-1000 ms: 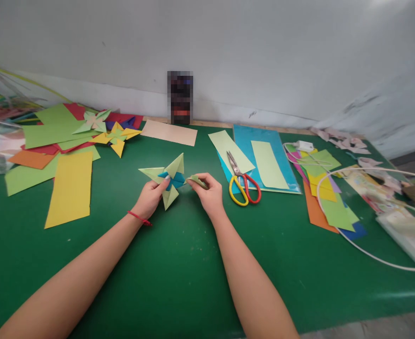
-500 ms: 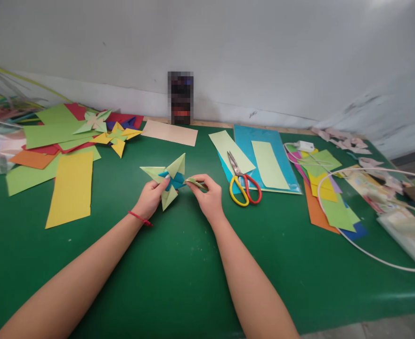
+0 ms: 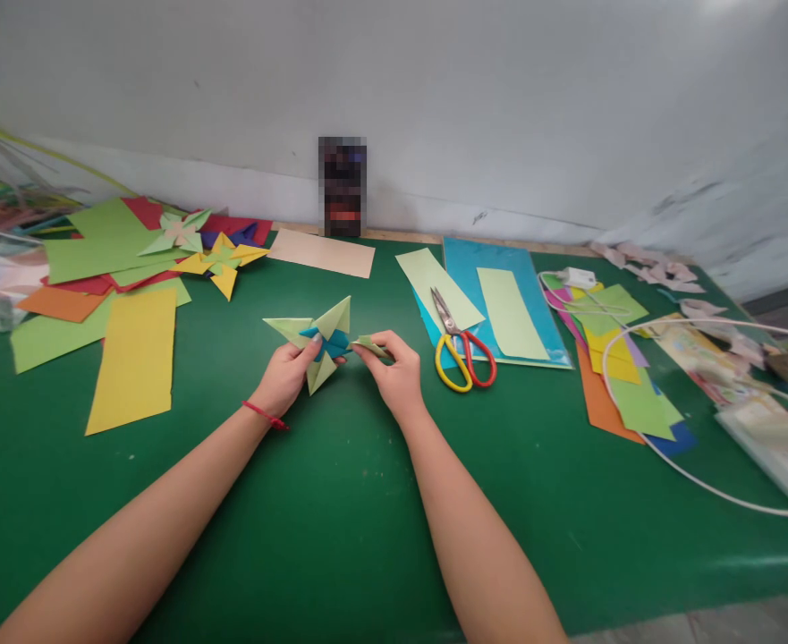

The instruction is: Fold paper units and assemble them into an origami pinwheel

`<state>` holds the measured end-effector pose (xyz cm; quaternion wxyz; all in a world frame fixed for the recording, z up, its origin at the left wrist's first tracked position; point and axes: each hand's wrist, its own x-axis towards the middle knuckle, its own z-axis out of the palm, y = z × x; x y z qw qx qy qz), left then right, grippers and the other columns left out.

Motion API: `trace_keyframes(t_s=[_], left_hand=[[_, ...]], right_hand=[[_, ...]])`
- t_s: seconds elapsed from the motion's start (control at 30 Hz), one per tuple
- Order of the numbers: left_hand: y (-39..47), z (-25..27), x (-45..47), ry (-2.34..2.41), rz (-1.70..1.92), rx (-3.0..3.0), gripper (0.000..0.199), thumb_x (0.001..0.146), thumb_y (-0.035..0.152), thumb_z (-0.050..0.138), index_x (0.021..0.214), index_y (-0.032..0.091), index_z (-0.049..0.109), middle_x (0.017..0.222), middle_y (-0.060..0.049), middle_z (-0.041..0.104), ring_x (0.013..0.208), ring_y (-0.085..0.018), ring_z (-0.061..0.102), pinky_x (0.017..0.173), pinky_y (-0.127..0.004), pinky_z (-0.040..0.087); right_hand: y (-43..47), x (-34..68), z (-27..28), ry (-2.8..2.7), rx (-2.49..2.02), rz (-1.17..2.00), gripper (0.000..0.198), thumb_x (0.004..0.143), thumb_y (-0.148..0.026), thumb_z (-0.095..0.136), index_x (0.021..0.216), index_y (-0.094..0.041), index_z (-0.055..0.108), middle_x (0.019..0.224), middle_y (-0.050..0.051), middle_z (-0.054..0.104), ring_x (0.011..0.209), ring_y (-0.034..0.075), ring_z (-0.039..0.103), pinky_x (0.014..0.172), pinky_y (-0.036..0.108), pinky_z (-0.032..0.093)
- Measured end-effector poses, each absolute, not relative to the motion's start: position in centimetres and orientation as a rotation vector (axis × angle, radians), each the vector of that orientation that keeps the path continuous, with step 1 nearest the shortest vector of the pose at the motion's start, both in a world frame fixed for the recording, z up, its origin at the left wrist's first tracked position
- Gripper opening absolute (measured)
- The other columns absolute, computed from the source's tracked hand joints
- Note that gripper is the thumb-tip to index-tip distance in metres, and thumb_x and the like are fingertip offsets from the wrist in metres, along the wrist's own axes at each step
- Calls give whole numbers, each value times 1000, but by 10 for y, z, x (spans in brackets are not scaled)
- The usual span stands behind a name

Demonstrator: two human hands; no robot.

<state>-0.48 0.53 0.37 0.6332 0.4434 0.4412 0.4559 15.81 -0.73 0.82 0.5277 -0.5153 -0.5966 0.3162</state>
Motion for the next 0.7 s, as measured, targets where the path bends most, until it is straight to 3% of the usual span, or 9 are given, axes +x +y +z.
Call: trace_keyframes(t_s=[0.23,0.7], left_hand=[[6,-3,-5,948,1063,950,45,75,51,58,92,11,68,76,-9,70,71,-21,65,72,-32,50],[6,2,-5,999,1032,1042,44,74,54,58,82,12,70,78,-9,70,75,-21,64,75,-32,49]], right_hand=[[-5,159,5,-1406,-1228,801,16,74,-35,64,70,-20,59,69,-1,57,67,14,52,63,25,41],[-5,158,0,-1424,-1284,863,21,72,-42,64,74,-21,65,68,-1,61,63,15,54,59,26,42]])
